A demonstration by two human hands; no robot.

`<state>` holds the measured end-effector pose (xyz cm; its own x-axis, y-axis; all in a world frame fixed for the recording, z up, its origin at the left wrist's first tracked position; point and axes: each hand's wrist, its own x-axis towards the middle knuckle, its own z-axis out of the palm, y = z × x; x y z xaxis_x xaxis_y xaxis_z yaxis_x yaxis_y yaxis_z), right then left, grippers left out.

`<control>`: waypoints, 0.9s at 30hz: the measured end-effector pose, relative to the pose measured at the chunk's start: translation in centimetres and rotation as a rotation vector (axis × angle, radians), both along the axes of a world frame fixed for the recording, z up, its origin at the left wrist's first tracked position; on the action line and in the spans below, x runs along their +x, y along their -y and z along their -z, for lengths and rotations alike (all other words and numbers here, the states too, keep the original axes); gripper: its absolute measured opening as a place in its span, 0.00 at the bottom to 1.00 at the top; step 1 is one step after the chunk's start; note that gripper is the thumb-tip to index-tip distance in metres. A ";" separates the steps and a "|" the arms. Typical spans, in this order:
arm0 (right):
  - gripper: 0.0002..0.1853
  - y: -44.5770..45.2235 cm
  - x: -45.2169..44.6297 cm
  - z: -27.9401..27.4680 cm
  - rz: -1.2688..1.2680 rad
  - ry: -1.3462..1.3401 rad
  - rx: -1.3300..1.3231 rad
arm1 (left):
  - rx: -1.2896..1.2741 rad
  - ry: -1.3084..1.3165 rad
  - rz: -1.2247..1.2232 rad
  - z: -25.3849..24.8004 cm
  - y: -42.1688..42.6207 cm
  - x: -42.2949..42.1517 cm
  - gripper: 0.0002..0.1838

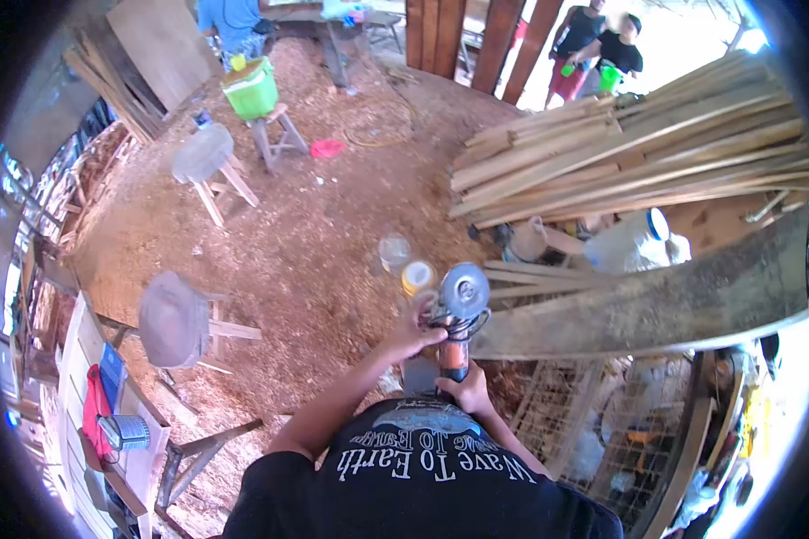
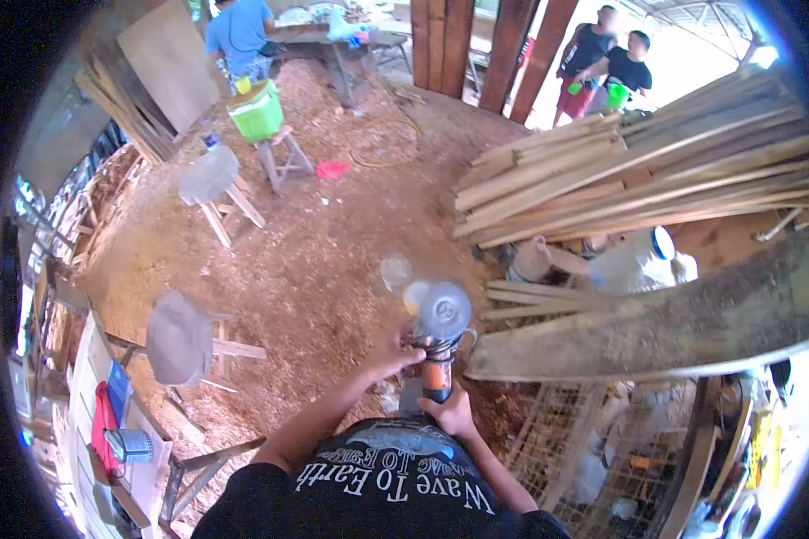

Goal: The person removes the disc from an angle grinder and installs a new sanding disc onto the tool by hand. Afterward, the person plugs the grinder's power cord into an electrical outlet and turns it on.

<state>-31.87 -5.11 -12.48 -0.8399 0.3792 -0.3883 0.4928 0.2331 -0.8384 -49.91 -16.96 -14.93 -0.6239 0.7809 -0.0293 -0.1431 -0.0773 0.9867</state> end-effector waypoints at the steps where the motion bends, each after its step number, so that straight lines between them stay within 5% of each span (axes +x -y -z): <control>1: 0.33 0.6 -1.6 -1.5 -0.017 -0.085 0.071 | 0.055 -0.019 -0.011 -1.7 0.1 -0.4 0.49; 3: 0.34 0.5 -4.5 0.3 -0.085 -0.175 0.079 | 0.164 0.268 -0.231 -4.0 -0.5 -0.8 0.47; 4: 0.34 0.4 -6.1 0.7 -0.088 -0.167 0.090 | 0.173 0.256 -0.279 -0.7 -0.9 -2.5 0.44; 8: 0.36 0.3 -14.1 -0.6 -0.121 -0.151 0.121 | 0.001 0.051 -0.277 -0.3 -1.1 -11.1 0.40; 10: 0.37 0.3 -19.3 -2.3 -0.134 -0.358 0.027 | -0.045 0.031 -0.330 -3.6 -1.1 -15.6 0.39; 15: 0.32 -0.3 -29.2 -4.7 -0.249 -0.312 0.097 | -0.125 0.115 -0.279 -7.2 1.8 -26.0 0.36; 20: 0.28 -0.6 -37.6 -6.0 -0.336 -0.339 0.026 | -0.332 -0.289 -0.385 -10.6 4.9 -30.3 0.36; 23: 0.31 0.1 -42.0 -4.8 -0.332 -0.423 -0.072 | -0.144 -0.334 -0.492 -9.7 6.1 -31.0 0.36; 26: 0.31 0.7 -46.5 -4.6 -0.305 -0.441 -0.064 | -0.524 -0.711 -0.274 -10.0 8.3 -34.1 0.36; 27: 0.30 0.7 -48.3 -3.4 -0.303 -0.400 -0.010 | -0.407 -0.678 -0.356 -8.8 8.6 -36.0 0.34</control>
